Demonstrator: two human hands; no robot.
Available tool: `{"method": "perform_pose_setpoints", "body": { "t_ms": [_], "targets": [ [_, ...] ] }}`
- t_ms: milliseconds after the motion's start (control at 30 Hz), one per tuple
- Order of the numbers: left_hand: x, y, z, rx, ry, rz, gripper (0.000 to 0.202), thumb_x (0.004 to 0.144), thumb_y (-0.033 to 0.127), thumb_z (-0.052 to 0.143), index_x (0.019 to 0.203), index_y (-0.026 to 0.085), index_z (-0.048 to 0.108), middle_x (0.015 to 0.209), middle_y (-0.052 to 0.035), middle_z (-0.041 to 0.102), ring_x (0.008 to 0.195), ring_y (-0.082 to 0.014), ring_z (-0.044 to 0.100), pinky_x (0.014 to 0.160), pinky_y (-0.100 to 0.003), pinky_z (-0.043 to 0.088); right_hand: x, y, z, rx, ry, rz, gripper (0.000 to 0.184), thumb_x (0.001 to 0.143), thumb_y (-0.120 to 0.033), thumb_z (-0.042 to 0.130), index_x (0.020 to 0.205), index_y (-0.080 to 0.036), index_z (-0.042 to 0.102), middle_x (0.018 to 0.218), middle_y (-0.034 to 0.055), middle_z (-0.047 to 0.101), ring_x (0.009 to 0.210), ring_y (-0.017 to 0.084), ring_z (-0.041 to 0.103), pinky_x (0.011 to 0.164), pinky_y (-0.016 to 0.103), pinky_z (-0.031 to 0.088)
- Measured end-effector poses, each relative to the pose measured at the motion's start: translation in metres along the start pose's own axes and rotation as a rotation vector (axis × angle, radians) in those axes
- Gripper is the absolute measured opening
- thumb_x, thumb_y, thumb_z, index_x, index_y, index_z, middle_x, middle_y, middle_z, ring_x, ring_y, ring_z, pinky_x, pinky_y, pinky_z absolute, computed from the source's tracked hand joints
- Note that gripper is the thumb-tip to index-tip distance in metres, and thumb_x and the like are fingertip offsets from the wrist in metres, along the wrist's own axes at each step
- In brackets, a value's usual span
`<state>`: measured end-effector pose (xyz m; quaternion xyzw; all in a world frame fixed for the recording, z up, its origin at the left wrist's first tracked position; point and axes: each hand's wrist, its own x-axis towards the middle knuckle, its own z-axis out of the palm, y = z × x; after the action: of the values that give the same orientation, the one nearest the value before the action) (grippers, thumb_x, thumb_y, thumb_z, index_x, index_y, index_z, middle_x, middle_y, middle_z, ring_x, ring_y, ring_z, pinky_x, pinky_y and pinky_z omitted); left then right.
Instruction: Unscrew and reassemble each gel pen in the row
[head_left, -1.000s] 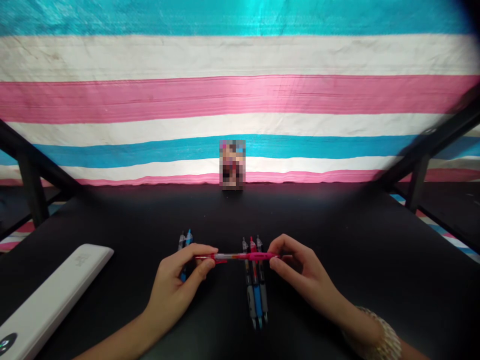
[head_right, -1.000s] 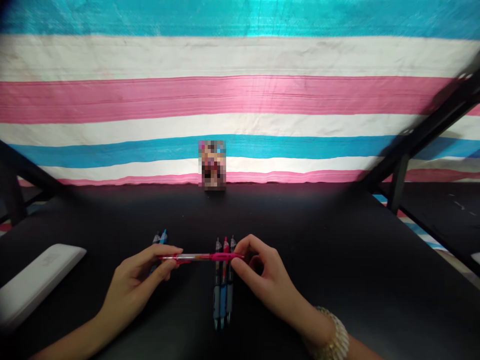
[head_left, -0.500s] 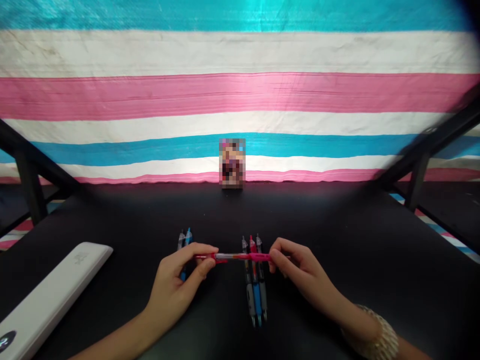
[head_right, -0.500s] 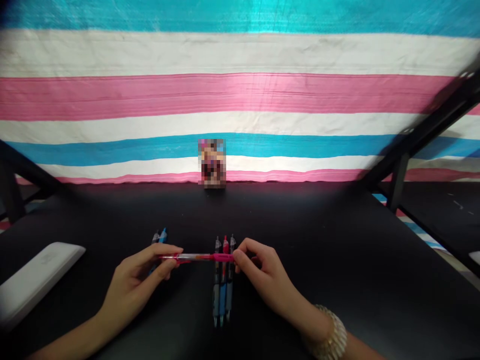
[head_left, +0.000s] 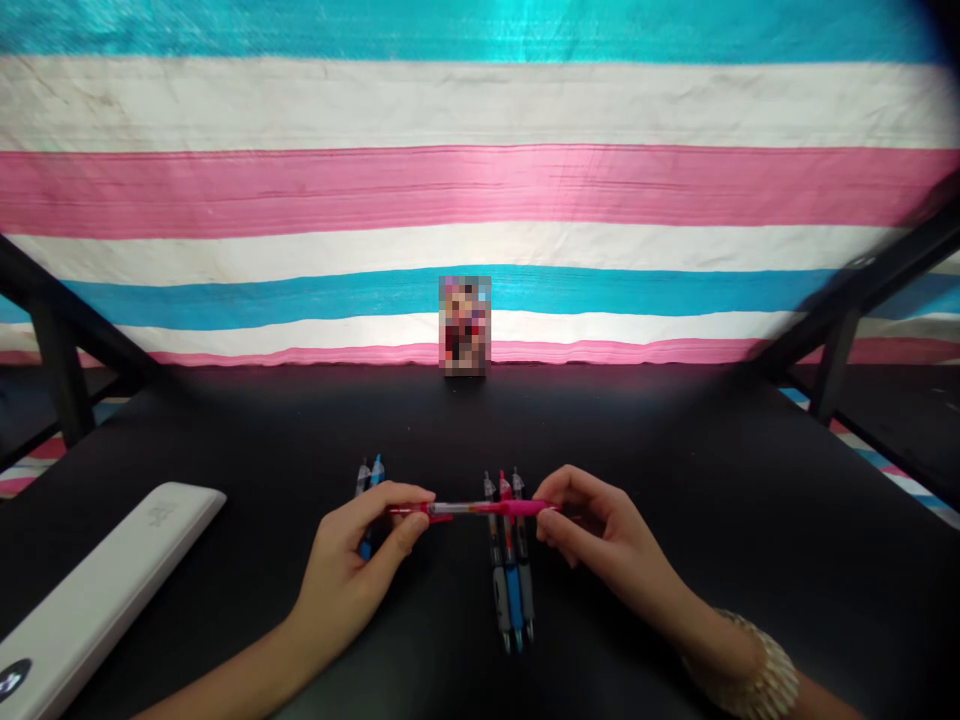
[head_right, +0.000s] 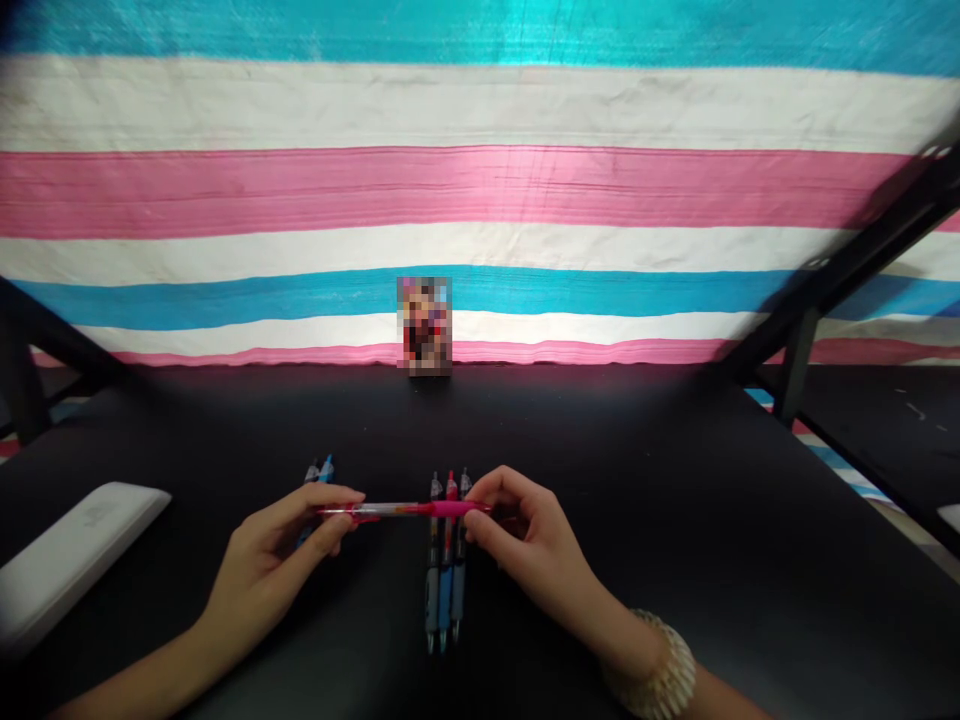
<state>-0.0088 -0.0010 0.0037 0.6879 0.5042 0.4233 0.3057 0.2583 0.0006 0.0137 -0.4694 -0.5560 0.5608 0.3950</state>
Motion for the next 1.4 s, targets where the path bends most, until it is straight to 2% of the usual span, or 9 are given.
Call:
{"method": "perform_pose_setpoints", "body": {
  "t_ms": [233, 433, 567, 1067, 1400],
  "targets": [
    [0.001, 0.005, 0.0, 0.012, 0.039, 0.017, 0.011, 0.09, 0.023, 0.065, 0.095, 0.022, 0.074, 0.073, 0.0017, 0.07, 0.057, -0.0118, 0.064, 0.056, -0.021, 0.051, -0.002, 0.007, -0.006, 0.211, 0.118, -0.04, 0.014, 0.082, -0.024, 0.069, 0.08, -0.02, 0.056, 0.063, -0.0017, 0.065, 0.053, 0.012, 0.054, 0.046, 0.02, 0.039],
    [0.0, 0.006, -0.002, 0.016, 0.093, 0.023, 0.01, 0.088, 0.021, 0.066, 0.094, 0.022, 0.074, 0.072, 0.0019, 0.07, 0.054, -0.0114, 0.062, 0.054, -0.02, 0.05, -0.002, 0.012, -0.011, 0.254, 0.28, -0.127, 0.008, 0.073, -0.018, 0.063, 0.072, -0.021, 0.056, 0.055, -0.0034, 0.058, 0.046, 0.011, 0.046, 0.043, 0.022, 0.033],
    [0.0, 0.007, -0.003, 0.025, 0.101, 0.017, 0.01, 0.088, 0.022, 0.066, 0.093, 0.023, 0.074, 0.072, 0.0018, 0.07, 0.055, -0.0119, 0.063, 0.053, -0.021, 0.05, -0.001, 0.012, -0.012, 0.292, 0.33, -0.166, 0.007, 0.07, -0.017, 0.062, 0.069, -0.021, 0.056, 0.054, -0.0041, 0.055, 0.045, 0.01, 0.044, 0.041, 0.022, 0.03],
    [-0.001, 0.007, -0.003, 0.023, 0.102, 0.011, 0.01, 0.088, 0.023, 0.065, 0.092, 0.022, 0.074, 0.071, 0.0011, 0.07, 0.056, -0.0128, 0.064, 0.053, -0.021, 0.051, -0.001, 0.01, -0.01, 0.315, 0.314, -0.176, 0.007, 0.069, -0.016, 0.062, 0.068, -0.021, 0.057, 0.054, -0.0048, 0.053, 0.045, 0.01, 0.043, 0.042, 0.021, 0.028],
    [-0.001, 0.007, -0.004, -0.029, 0.075, -0.017, 0.012, 0.089, 0.023, 0.064, 0.094, 0.021, 0.074, 0.072, -0.0005, 0.073, 0.057, -0.0133, 0.065, 0.056, -0.022, 0.054, -0.003, 0.017, -0.012, 0.263, 0.214, -0.181, 0.009, 0.078, -0.018, 0.064, 0.077, -0.022, 0.056, 0.062, -0.0031, 0.059, 0.051, 0.013, 0.049, 0.047, 0.024, 0.036]
  ]
}}
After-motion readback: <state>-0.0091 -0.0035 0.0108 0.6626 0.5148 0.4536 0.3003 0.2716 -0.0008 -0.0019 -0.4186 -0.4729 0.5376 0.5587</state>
